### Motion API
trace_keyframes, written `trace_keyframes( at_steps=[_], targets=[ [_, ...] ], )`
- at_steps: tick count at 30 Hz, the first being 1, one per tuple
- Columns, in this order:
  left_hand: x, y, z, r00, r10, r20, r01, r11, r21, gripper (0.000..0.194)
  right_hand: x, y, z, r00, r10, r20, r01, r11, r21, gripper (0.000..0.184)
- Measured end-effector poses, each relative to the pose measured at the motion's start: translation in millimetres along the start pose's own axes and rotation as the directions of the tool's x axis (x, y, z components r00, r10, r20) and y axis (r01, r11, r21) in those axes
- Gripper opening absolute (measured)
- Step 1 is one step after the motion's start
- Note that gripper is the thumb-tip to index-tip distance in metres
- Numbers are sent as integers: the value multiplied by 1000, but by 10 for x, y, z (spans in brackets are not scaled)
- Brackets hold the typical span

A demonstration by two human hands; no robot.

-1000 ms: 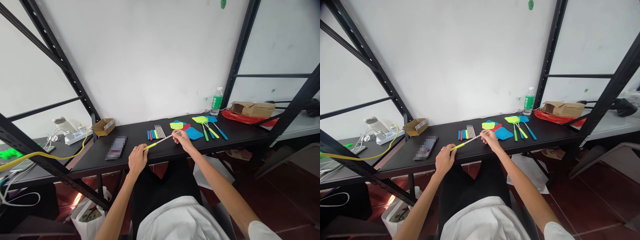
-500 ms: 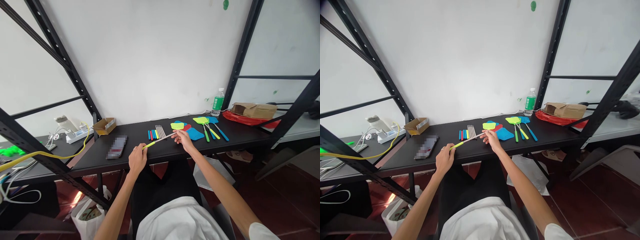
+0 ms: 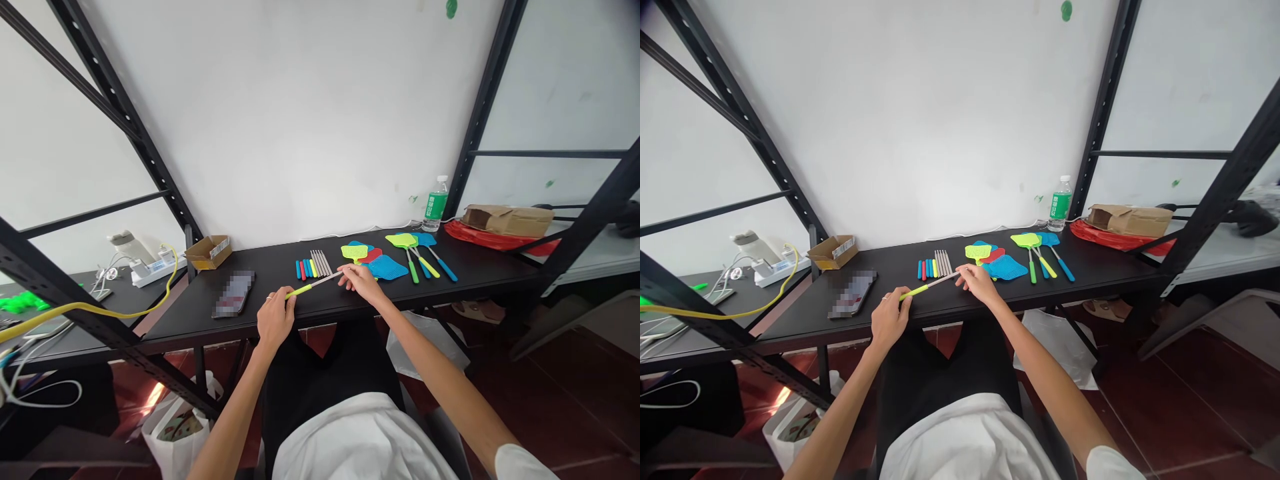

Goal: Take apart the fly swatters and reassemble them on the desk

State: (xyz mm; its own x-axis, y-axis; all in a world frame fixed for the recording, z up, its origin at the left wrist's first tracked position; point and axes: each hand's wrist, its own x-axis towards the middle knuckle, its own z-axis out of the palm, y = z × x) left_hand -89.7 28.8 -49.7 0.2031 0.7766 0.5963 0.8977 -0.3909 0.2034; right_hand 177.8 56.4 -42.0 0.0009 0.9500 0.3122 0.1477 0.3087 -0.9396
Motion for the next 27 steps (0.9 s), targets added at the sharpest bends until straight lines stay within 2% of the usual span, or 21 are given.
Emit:
trace_keyframes(
  at_steps=[2, 5, 12, 16, 27],
  targets=[
    [2, 4, -8, 1000, -10, 13, 10, 1000, 0, 24, -20, -36, 11, 1000, -9, 24, 10, 998, -63, 32],
    [8, 2, -13, 999, -28, 33, 28, 1000, -7, 25, -25, -55, 11, 999, -7, 31, 9, 998, -63, 32],
    [19, -40, 7, 995, -83, 60, 88, 993, -85, 26, 30, 39, -18, 997, 46, -61, -38, 991, 126, 28],
    [21, -55, 10, 994, -84, 64, 91, 989, -114, 26, 38, 63, -24, 994, 42, -100, -25, 986, 168, 28],
    [16, -50, 5, 996, -73, 56, 78, 993, -91, 27, 37, 94, -17, 996, 11, -83, -2, 995, 99, 28]
  ],
)
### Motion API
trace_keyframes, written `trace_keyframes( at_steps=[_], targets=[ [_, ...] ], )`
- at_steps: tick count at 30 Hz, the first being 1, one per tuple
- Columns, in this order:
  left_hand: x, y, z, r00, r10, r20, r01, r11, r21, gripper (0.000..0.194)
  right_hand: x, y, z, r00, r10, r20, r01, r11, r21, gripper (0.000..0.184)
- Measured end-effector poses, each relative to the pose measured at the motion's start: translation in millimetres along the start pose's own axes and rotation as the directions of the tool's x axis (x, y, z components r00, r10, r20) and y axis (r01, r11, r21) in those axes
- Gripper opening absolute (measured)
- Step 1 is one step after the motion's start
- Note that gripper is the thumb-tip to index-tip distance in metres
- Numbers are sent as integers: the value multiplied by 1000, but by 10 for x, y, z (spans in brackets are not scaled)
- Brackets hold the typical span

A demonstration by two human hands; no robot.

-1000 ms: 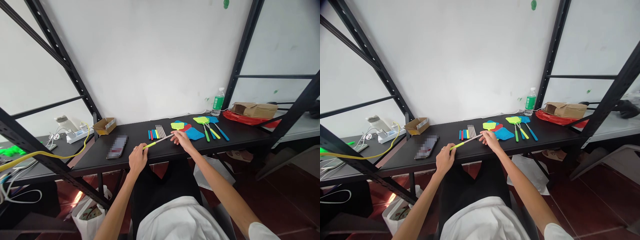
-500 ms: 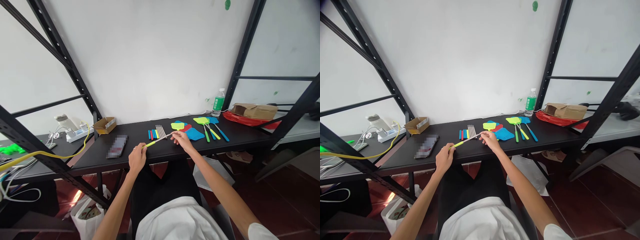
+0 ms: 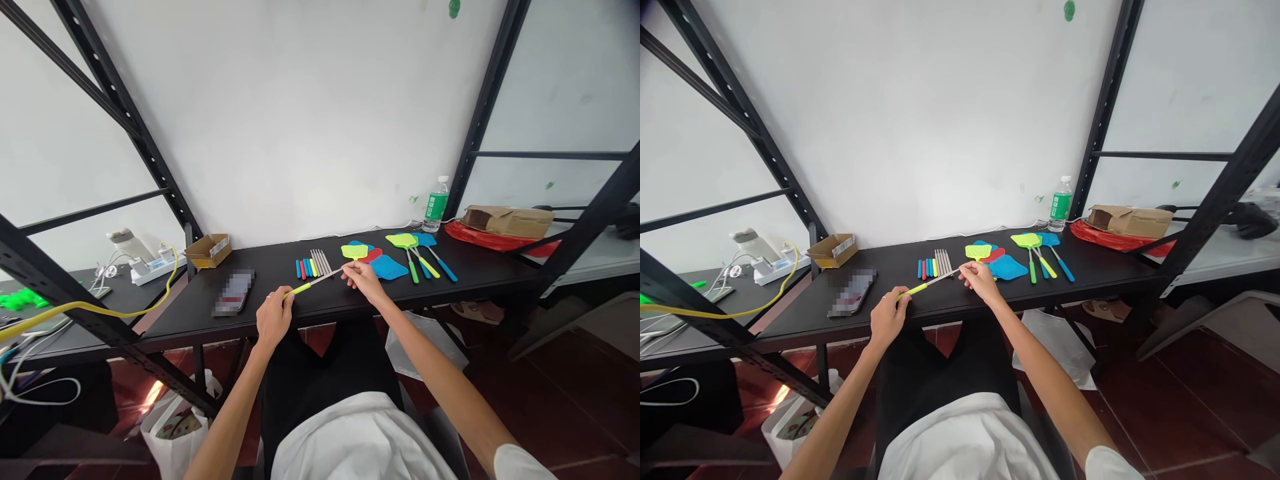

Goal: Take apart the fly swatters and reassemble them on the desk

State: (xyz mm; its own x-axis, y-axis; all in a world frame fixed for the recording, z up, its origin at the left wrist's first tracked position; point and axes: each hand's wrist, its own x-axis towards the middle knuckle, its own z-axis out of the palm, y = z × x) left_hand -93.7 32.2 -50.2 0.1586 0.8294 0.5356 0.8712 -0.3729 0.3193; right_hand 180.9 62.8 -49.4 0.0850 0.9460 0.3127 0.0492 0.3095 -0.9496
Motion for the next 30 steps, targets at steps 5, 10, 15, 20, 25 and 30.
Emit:
trace_keyframes(
  at_steps=[5, 10, 15, 20, 25, 30],
  targets=[
    [-5, -2, -4, 1000, 17, -1, -17, 1000, -11, 27, -14, -3, -5, 999, -19, 26, 20, 998, -52, 29],
    [-5, -31, 8, 1000, 21, -10, -22, 1000, -13, 25, -18, 1, -16, 998, -30, 49, 34, 996, -84, 28],
    [-2, -69, 9, 1000, 23, -3, -23, 1000, -9, 22, -41, -45, -26, 995, -38, 94, 49, 992, -120, 26],
    [3, -81, -1, 1000, 13, 11, -12, 1000, -7, 20, -83, -124, -12, 992, -57, 112, 74, 984, -159, 24],
    [8, -84, -7, 1000, 2, 19, -2, 1000, -12, 18, -88, -129, 0, 993, -62, 99, 79, 982, -173, 23],
    [10, -95, -14, 1000, -3, 23, 4, 999, -34, 17, -75, -108, -2, 992, -64, 107, 84, 976, -203, 22]
  ],
)
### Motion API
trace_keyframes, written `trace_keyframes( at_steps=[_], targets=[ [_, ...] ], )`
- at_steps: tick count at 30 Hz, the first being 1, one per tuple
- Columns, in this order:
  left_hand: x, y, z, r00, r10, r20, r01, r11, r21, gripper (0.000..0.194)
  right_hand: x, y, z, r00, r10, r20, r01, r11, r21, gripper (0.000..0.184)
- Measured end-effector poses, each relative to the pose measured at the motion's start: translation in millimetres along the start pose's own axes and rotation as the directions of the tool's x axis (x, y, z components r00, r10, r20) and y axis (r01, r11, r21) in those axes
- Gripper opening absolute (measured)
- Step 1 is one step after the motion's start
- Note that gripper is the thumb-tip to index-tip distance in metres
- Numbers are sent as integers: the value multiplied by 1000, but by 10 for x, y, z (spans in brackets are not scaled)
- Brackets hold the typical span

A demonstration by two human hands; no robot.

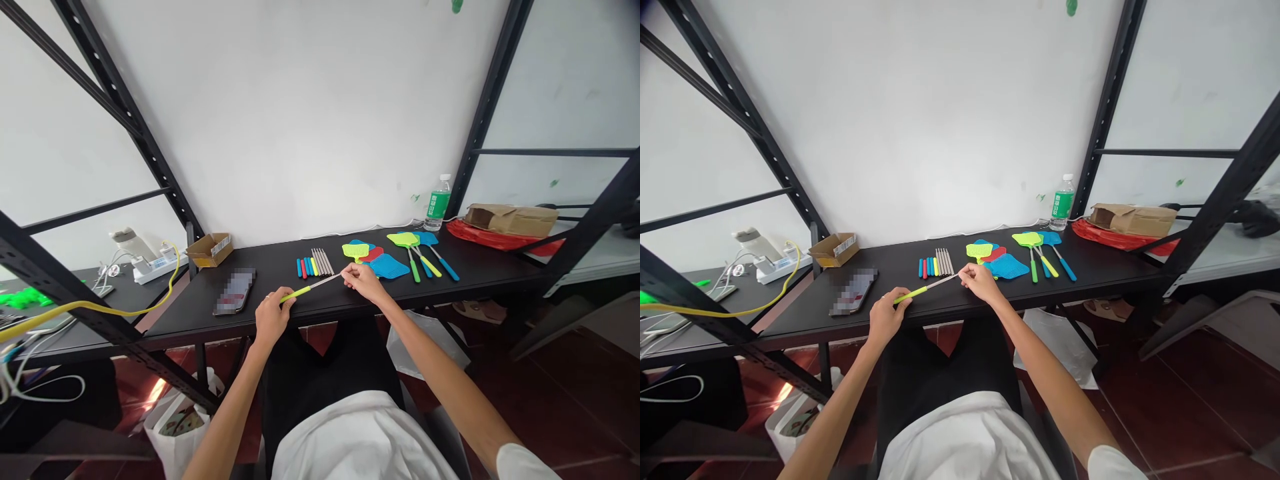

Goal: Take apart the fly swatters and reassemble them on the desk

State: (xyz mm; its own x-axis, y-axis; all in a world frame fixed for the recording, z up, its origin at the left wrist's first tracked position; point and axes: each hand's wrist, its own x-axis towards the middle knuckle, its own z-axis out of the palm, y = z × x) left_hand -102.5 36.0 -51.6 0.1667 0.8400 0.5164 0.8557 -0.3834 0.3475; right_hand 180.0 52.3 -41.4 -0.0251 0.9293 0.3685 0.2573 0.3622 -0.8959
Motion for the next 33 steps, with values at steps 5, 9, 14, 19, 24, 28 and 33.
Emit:
trace_keyframes(
  at_steps=[5, 9, 14, 19, 24, 28, 33],
  targets=[
    [3, 37, 11, 1000, -21, -9, 21, 1000, 13, 22, 11, 12, 32, 996, -38, -77, 25, 988, -154, 26],
    [6, 60, 13, 999, -46, -15, 46, 999, -11, 26, 53, 57, 66, 982, -88, -167, 12, 911, -412, 42],
    [9, 55, -2, 999, -51, 1, 51, 997, -63, 24, 178, 72, 139, 975, 10, -223, -158, 737, -657, 45],
    [8, 64, -9, 999, -48, 3, 49, 997, -60, 26, 331, 15, 225, 950, 143, -278, -308, 574, -759, 30],
    [5, 68, -11, 999, -49, 4, 49, 997, -58, 27, 446, 3, 262, 944, 197, -265, -330, 523, -786, 35],
    [8, 61, -7, 999, -43, -4, 43, 997, -63, 27, 451, 17, 283, 945, 181, -273, -327, 492, -807, 36],
    [7, 55, -2, 999, -39, 0, 39, 998, -56, 27, 366, 22, 333, 947, 101, -305, -314, 503, -805, 40]
  ],
)
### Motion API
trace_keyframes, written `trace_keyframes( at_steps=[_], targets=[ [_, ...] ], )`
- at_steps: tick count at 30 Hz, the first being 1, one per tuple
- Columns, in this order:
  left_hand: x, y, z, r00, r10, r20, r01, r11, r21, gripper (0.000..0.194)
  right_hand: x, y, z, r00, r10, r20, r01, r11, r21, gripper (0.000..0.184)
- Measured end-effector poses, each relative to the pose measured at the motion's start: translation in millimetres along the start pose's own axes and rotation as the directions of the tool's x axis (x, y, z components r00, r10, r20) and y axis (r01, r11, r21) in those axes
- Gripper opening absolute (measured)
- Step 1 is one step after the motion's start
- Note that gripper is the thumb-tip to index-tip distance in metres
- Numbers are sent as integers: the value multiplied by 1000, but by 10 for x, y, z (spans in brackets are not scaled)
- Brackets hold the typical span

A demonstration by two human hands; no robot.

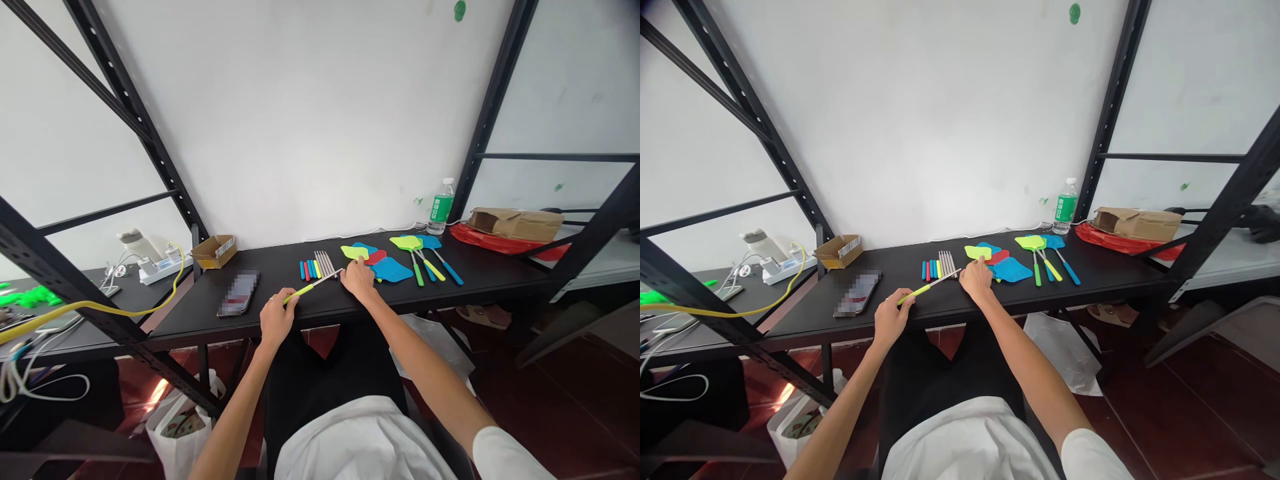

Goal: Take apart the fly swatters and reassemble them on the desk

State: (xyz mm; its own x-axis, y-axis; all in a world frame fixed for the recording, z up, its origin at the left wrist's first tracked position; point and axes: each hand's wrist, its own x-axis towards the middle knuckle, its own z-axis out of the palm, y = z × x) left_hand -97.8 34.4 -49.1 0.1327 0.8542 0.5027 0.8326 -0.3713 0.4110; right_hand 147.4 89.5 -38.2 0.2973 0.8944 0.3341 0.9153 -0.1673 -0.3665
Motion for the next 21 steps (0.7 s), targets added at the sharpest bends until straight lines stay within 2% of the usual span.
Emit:
trace_keyframes(
  at_steps=[4, 8, 10, 12, 14, 16, 18, 21],
  targets=[
    [-5, 4, 3, 1000, 1, -5, -1, 1000, 2, 28, -50, 7, -17, 997, 11, -74, -4, 995, 96, 48],
    [-7, 14, -1, 1000, -6, -1, 6, 1000, 4, 28, -15, 73, -48, 984, 44, -175, 7, 959, 282, 51],
    [-6, 13, -2, 1000, -7, -1, 7, 1000, -1, 28, 24, 134, -52, 968, 79, -237, 28, 909, 417, 49],
    [-6, 8, 0, 1000, -7, -3, 7, 1000, -8, 28, 63, 203, -46, 956, 129, -265, 52, 813, 580, 47],
    [-6, 0, 4, 1000, -6, -7, 5, 1000, -11, 27, 90, 264, -34, 957, 177, -229, 49, 680, 732, 46],
    [-5, -6, 10, 1000, -6, -11, 5, 1000, -10, 27, 102, 300, -24, 959, 214, -184, 28, 578, 816, 46],
    [-4, -9, 14, 1000, -6, -13, 6, 1000, -10, 27, 99, 308, -23, 949, 239, -204, 39, 554, 832, 41],
    [-3, -9, 16, 1000, -2, -12, 1, 1000, -10, 27, 78, 284, -36, 926, 263, -272, 73, 582, 810, 39]
  ],
)
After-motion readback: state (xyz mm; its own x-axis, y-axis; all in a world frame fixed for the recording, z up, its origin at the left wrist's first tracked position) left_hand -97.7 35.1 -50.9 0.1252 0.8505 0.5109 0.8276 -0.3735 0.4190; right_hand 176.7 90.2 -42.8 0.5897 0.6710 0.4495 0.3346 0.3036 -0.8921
